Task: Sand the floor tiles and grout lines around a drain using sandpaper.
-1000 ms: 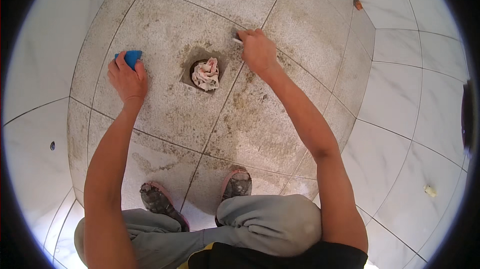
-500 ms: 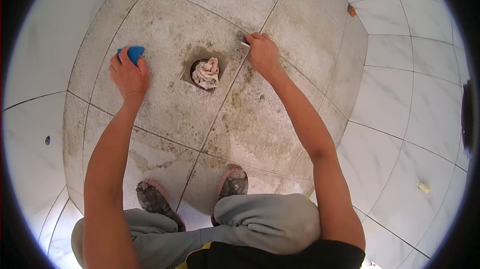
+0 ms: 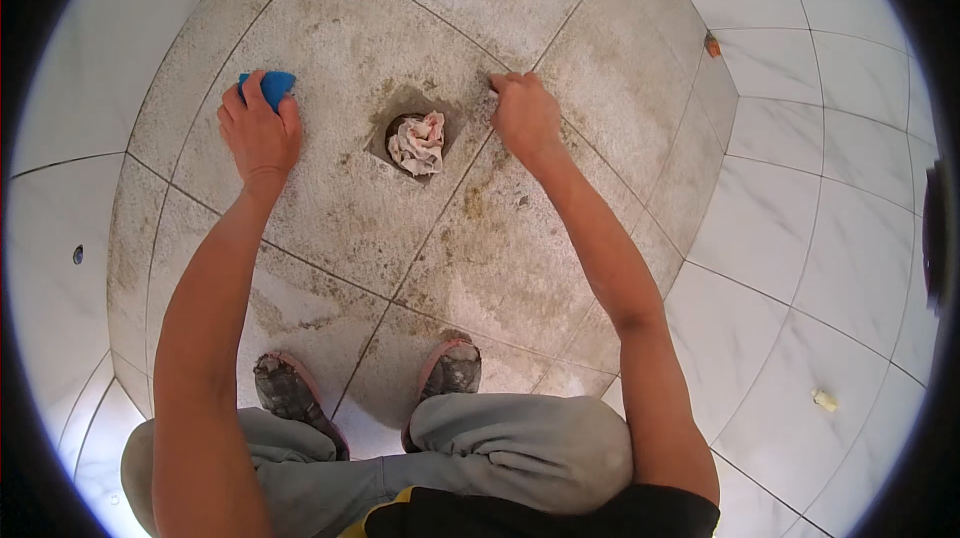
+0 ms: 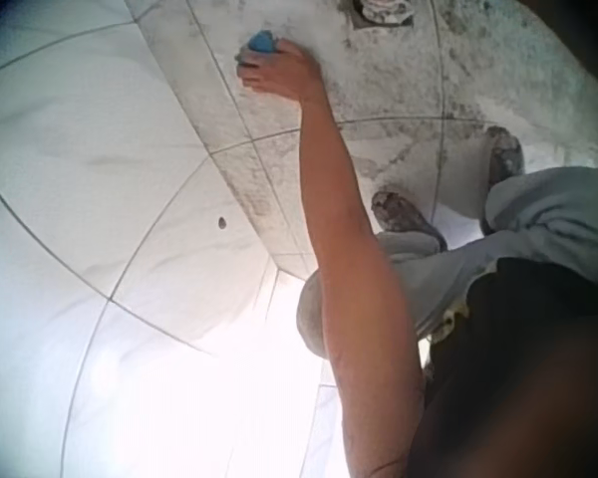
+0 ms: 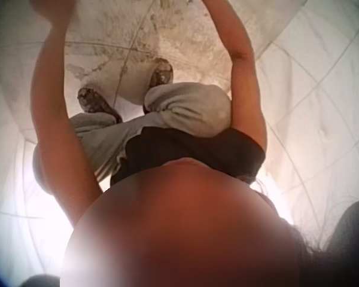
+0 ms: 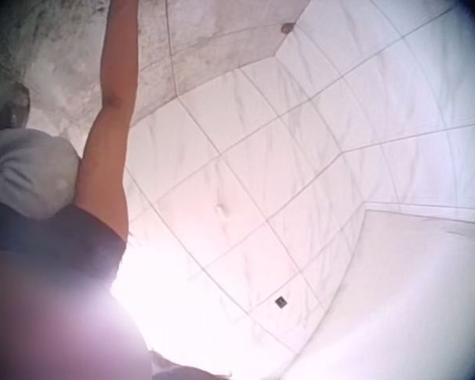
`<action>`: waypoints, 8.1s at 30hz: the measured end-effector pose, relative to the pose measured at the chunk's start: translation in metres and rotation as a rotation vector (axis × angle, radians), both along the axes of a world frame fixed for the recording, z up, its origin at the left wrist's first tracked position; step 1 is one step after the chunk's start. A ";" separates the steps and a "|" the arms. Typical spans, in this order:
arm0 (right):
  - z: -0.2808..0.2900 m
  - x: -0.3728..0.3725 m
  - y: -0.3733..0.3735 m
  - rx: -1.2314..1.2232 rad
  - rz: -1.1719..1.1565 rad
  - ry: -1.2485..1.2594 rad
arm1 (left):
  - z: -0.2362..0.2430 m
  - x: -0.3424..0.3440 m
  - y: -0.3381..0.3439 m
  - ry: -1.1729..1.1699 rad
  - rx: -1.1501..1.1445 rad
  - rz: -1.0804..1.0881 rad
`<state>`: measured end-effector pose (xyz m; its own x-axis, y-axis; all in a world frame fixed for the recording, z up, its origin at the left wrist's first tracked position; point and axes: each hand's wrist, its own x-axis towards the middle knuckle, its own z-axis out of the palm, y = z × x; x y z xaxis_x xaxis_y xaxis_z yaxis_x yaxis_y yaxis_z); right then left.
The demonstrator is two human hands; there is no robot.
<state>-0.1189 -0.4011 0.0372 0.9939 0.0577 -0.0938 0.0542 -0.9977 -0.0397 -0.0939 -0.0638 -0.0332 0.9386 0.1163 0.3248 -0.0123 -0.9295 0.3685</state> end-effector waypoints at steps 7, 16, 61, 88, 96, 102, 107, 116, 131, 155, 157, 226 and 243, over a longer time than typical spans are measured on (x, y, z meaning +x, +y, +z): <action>0.000 -0.009 0.000 0.042 0.023 -0.122 | -0.001 0.000 0.002 -0.004 0.007 0.004; -0.002 -0.007 0.010 -0.028 -0.089 0.075 | -0.009 -0.001 0.004 0.023 -0.008 0.026; -0.019 0.004 0.037 0.066 -0.062 -0.010 | 0.002 0.004 0.008 -0.008 -0.037 0.005; 0.125 -0.309 -0.192 0.220 -0.759 -0.176 | 0.005 0.144 -0.250 0.092 -0.202 -0.279; 0.148 -0.338 -0.160 0.114 -0.954 -0.208 | -0.004 -0.046 -0.308 0.075 -0.260 -1.102; 0.102 -0.325 -0.144 0.207 -0.656 -0.357 | 0.029 -0.132 -0.130 0.411 -0.270 -1.840; 0.059 -0.294 -0.041 0.062 -0.424 -0.073 | 0.085 -0.095 -0.025 0.801 -0.145 -1.890; 0.007 -0.241 0.018 0.022 -0.242 0.112 | 0.211 0.148 0.057 0.262 -0.218 -0.774; -0.038 -0.314 0.028 -0.024 -0.220 0.035 | 0.101 0.126 0.176 0.918 -0.517 -0.511; 0.004 -0.344 0.025 0.076 -0.129 -0.006 | 0.117 0.124 0.088 0.689 -0.426 -0.551; 0.001 -0.350 0.037 0.071 -0.058 -0.011 | 0.132 0.128 0.097 0.642 -0.440 -0.546; -0.034 -0.277 0.075 -0.036 -0.095 0.096 | 0.131 0.114 0.143 0.734 -0.355 -0.365; 0.023 -0.159 0.023 -0.062 -0.125 -0.072 | 0.143 0.135 0.156 0.794 -0.302 -0.468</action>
